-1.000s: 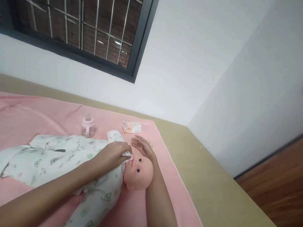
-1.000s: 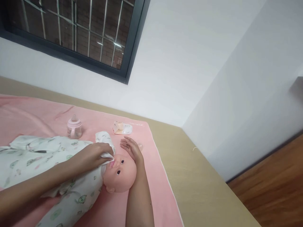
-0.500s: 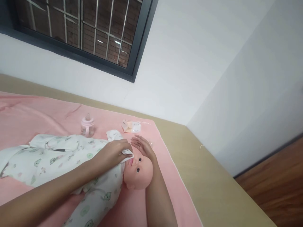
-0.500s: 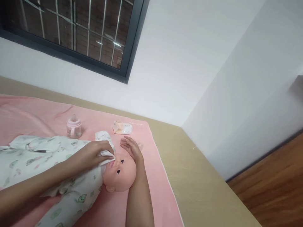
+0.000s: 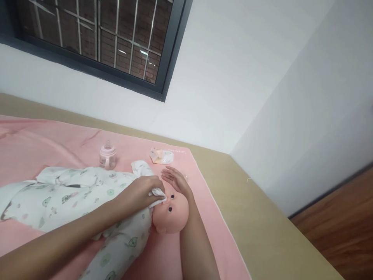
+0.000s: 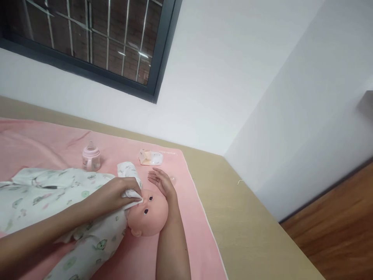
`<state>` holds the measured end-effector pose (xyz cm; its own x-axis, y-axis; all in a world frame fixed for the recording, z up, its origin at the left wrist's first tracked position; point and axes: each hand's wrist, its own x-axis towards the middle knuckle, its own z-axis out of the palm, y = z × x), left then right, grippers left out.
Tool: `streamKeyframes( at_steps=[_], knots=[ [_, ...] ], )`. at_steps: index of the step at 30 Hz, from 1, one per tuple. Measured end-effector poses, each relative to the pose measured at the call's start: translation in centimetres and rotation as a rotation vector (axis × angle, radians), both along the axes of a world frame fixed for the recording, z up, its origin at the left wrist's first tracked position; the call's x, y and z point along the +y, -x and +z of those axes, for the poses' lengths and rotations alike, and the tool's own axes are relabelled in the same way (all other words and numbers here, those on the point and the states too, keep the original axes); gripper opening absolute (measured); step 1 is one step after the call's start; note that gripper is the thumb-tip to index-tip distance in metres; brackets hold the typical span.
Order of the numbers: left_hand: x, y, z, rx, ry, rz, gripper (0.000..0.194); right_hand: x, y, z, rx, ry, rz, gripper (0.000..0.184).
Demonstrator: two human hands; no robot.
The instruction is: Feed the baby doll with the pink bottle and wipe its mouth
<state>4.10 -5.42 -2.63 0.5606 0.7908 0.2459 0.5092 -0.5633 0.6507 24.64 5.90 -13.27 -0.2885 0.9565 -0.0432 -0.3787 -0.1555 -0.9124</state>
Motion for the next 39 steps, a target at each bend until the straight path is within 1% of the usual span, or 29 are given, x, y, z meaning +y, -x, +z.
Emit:
streamKeyframes(
  at_steps=[3, 6, 10, 13, 15, 19, 23, 29, 39],
  knots=[
    [0.2, -0.1, -0.3, 0.002, -0.022, 0.006, 0.015, 0.0, 0.0, -0.1, 0.004, -0.003, 0.0, 0.045],
    [0.2, -0.2, -0.1, 0.005, -0.033, 0.016, 0.015, 0.1, -0.1, -0.1, -0.001, -0.005, 0.003, 0.045],
    [0.1, 0.2, 0.7, 0.019, -0.026, 0.01, 0.018, 0.1, -0.1, -0.1, -0.012, -0.011, -0.001, 0.044],
    [0.0, 0.9, 1.5, 0.074, 0.002, -0.007, 0.017, 0.0, -0.1, -0.1, -0.007, -0.017, -0.003, 0.044],
    [-0.1, 1.2, 1.7, 0.109, 0.017, -0.026, 0.015, 0.0, -0.1, -0.1, -0.005, -0.016, -0.003, 0.044],
    [-0.2, 1.3, 1.5, 0.178, 0.015, -0.064, 0.016, -0.2, 0.1, 0.2, -0.003, -0.011, -0.013, 0.044],
    [-0.4, 0.8, 1.2, 0.246, -0.005, -0.048, 0.016, -0.5, 0.3, 0.6, -0.007, -0.008, -0.017, 0.044],
    [-0.2, 0.8, 1.1, 0.253, -0.011, -0.018, 0.017, -0.7, 0.4, 0.9, -0.008, 0.001, -0.024, 0.047],
    [0.1, 1.0, 0.9, 0.264, -0.032, -0.002, 0.018, -0.6, 0.3, 0.6, 0.0, -0.009, -0.025, 0.044]
  ],
)
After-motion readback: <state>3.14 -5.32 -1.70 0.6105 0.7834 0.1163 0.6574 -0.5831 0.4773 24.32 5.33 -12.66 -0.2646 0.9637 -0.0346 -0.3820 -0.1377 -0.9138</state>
